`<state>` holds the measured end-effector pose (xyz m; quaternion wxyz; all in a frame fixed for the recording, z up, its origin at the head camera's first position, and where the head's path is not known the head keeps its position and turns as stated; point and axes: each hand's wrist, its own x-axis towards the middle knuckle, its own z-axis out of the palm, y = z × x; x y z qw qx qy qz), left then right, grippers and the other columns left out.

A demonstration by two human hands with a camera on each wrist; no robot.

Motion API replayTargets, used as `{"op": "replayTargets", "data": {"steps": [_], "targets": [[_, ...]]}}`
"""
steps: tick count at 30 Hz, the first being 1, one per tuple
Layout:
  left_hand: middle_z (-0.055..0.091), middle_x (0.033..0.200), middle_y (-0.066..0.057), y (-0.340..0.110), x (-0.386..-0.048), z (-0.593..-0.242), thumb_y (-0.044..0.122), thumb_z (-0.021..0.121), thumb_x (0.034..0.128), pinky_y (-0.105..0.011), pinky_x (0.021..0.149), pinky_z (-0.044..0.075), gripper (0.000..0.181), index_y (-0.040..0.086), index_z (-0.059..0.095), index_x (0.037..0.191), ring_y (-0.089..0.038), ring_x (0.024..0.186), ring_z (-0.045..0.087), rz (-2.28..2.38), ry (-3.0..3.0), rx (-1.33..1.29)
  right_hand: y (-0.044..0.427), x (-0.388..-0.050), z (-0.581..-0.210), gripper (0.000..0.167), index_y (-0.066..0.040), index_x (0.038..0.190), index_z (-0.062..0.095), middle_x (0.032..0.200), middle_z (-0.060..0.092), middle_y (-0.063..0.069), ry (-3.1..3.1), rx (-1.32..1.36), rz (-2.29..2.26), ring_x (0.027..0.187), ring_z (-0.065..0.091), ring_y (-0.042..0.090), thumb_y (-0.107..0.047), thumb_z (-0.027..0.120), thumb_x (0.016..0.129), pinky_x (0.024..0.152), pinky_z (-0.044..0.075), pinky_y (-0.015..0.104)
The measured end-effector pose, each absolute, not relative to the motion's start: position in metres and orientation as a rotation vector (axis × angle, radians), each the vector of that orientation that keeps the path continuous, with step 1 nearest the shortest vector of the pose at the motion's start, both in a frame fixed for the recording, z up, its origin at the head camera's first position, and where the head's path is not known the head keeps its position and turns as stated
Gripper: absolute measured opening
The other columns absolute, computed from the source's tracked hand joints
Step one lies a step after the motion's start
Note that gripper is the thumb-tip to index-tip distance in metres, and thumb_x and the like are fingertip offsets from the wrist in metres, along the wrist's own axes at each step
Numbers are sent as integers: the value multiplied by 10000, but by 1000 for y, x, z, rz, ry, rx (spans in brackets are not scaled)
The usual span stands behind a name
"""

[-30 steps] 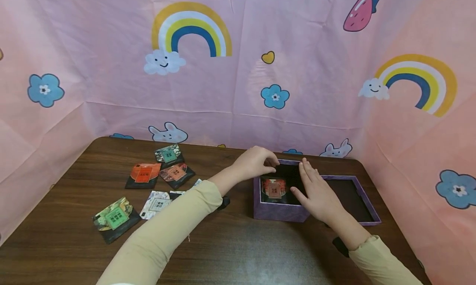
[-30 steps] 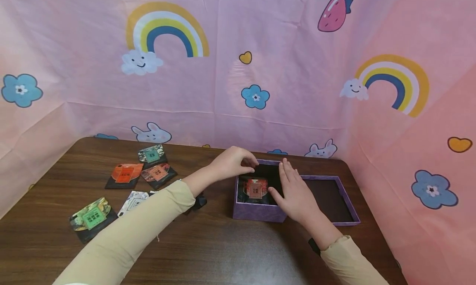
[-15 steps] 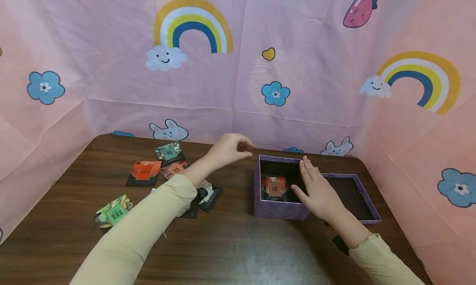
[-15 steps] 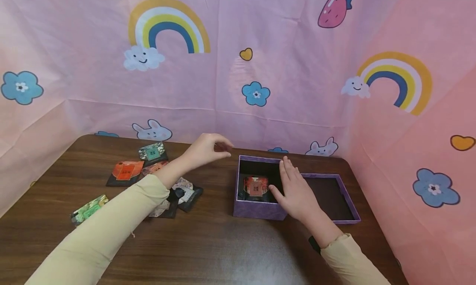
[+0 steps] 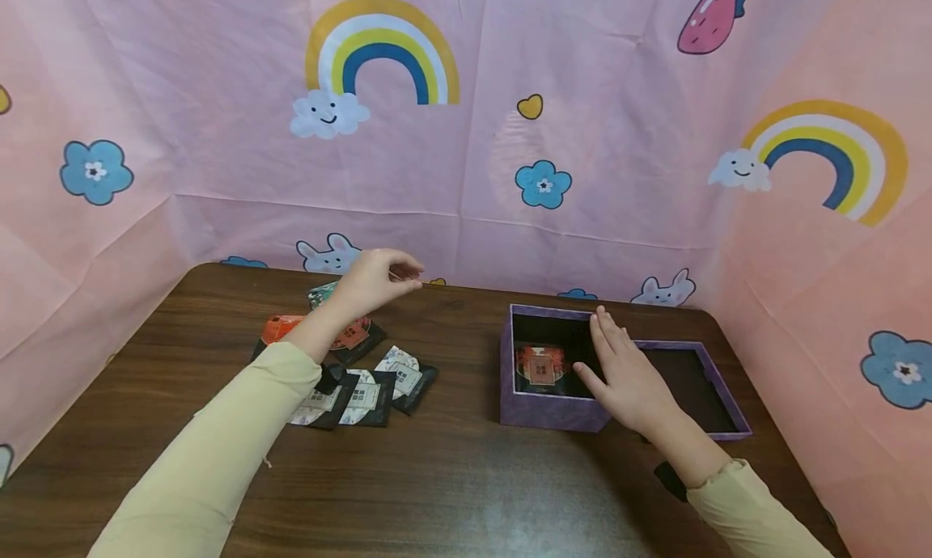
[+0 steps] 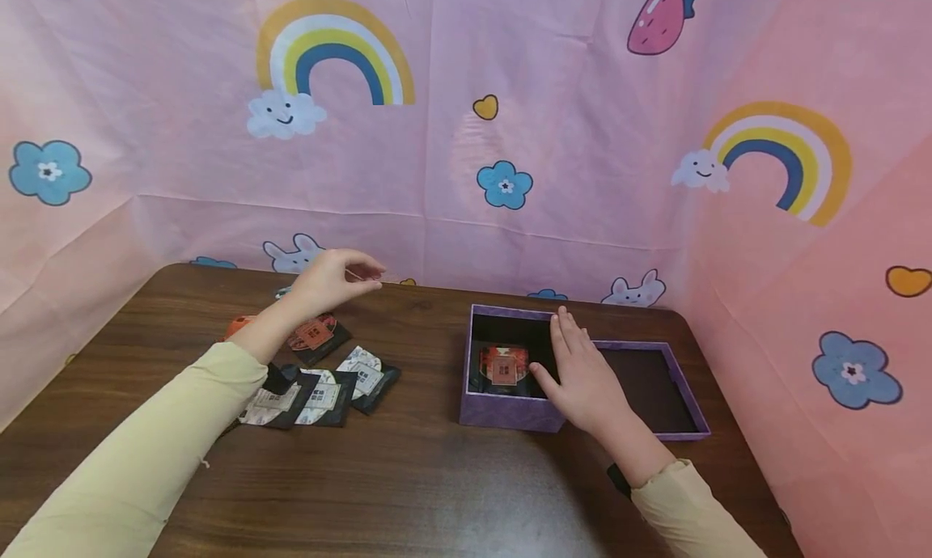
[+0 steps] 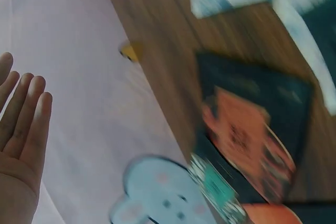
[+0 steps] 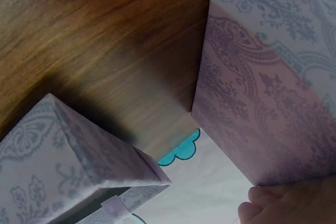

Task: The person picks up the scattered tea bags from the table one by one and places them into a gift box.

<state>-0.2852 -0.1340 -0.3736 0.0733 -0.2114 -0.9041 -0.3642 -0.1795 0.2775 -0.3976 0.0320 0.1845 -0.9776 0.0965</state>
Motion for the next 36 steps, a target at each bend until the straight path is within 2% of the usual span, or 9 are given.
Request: {"op": "replayTargets", "data": {"steps": [15, 18, 23, 25, 31, 34, 36], "targets": [[785, 1159, -208, -213, -280, -398, 123, 742, 1009, -532, 899, 610, 240, 23, 774, 1225, -367, 1029, 750, -1041, -2741, -382, 278, -180, -397, 826, 65, 1668, 164, 1774, 94, 248, -3012, 565, 304, 1642, 161, 440, -404, 539, 1101, 1313, 202, 622], [777, 1156, -216, -225, -277, -401, 121, 749, 1002, -507, 885, 618, 246, 18, 771, 1224, -370, 1021, 743, -1058, -2744, -367, 279, -180, -398, 822, 68, 1667, 171, 1771, 106, 254, -3008, 564, 301, 1639, 169, 442, -382, 555, 1096, 1311, 207, 623], [770, 1140, -204, -245, -272, -406, 153, 776, 986, -379, 831, 626, 275, 22, 767, 1228, -344, 1007, 741, -1056, -2793, -357, 279, -179, -398, 819, 68, 1665, 178, 1770, 112, 257, -3004, 564, 297, 1639, 172, 441, -379, 559, 1094, 1308, 213, 625], [769, 1150, -202, -253, -270, -409, 170, 783, 984, -374, 839, 624, 295, 21, 761, 1238, -342, 1018, 740, -1046, -2815, -357, 279, -179, -398, 820, 66, 1666, 176, 1770, 110, 257, -3006, 562, 297, 1640, 170, 440, -379, 558, 1094, 1306, 215, 628], [757, 1222, -227, -276, -266, -418, 165, 782, 981, -541, 941, 607, 332, 9, 743, 1271, -393, 1093, 733, -1036, -2843, -349, 279, -179, -397, 826, 51, 1673, 166, 1776, 96, 242, -3014, 556, 295, 1642, 163, 437, -406, 545, 1099, 1305, 215, 632], [757, 1234, -232, -287, -265, -422, 168, 799, 967, -503, 937, 617, 342, 13, 748, 1268, -404, 1110, 740, -1024, -2846, -334, 279, -180, -398, 831, 50, 1675, 157, 1778, 91, 238, -3012, 566, 290, 1642, 163, 437, -424, 530, 1103, 1308, 211, 629], [765, 1226, -223, -294, -265, -425, 180, 814, 956, -379, 898, 629, 346, 21, 756, 1258, -399, 1106, 748, -1011, -2845, -322, 279, -181, -397, 835, 54, 1673, 158, 1776, 98, 241, -3006, 573, 288, 1641, 168, 439, -438, 522, 1105, 1307, 215, 629]]}}
